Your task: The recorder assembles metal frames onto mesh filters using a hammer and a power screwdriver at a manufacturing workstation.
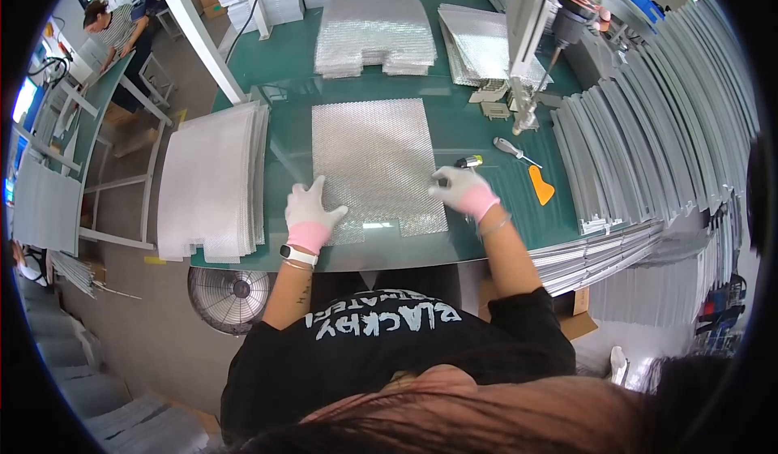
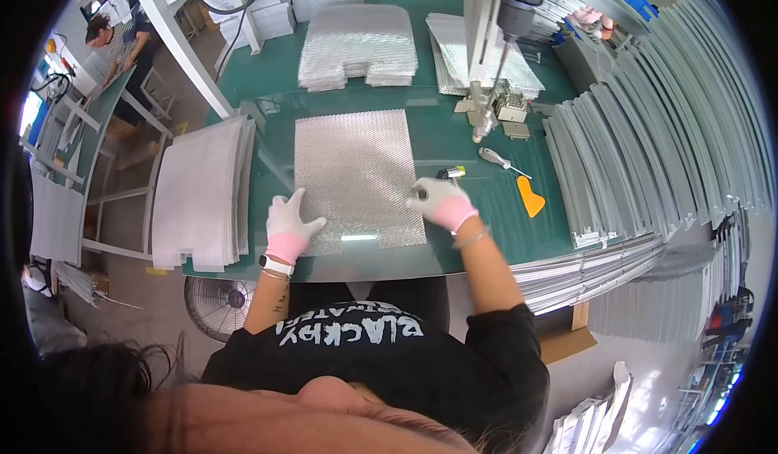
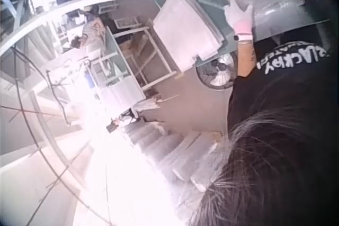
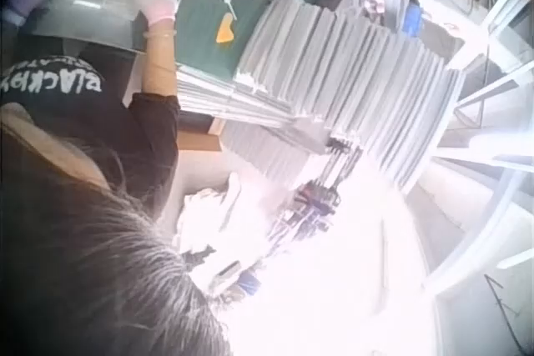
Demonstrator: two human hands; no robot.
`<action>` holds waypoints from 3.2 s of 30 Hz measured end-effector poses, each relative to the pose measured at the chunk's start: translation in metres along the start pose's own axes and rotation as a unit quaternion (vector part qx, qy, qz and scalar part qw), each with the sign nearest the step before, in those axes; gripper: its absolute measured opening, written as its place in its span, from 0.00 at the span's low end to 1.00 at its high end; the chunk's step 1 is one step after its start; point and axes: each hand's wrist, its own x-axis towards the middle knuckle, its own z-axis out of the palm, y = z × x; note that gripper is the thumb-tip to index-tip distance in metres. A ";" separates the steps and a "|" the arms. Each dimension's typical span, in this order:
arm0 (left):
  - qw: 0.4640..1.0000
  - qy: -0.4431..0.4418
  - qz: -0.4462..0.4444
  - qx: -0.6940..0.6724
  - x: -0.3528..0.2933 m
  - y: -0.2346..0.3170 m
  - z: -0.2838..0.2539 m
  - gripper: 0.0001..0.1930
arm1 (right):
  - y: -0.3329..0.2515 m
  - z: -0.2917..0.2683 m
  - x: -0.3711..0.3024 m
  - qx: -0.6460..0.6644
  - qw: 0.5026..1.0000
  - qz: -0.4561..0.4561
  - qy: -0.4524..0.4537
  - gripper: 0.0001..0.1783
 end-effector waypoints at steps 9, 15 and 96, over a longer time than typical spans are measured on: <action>0.973 -0.059 0.187 0.124 0.001 -0.019 -0.001 0.40 | 0.135 -0.058 0.136 -0.238 0.896 0.307 0.215 0.34; 0.957 0.125 0.257 0.052 -0.083 -0.001 -0.006 0.33 | 0.158 -0.074 0.140 -0.193 0.927 0.251 0.202 0.25; 0.858 -0.057 0.504 0.080 -0.053 0.062 0.078 0.25 | -0.026 0.144 -0.179 0.511 0.830 0.147 -0.165 0.30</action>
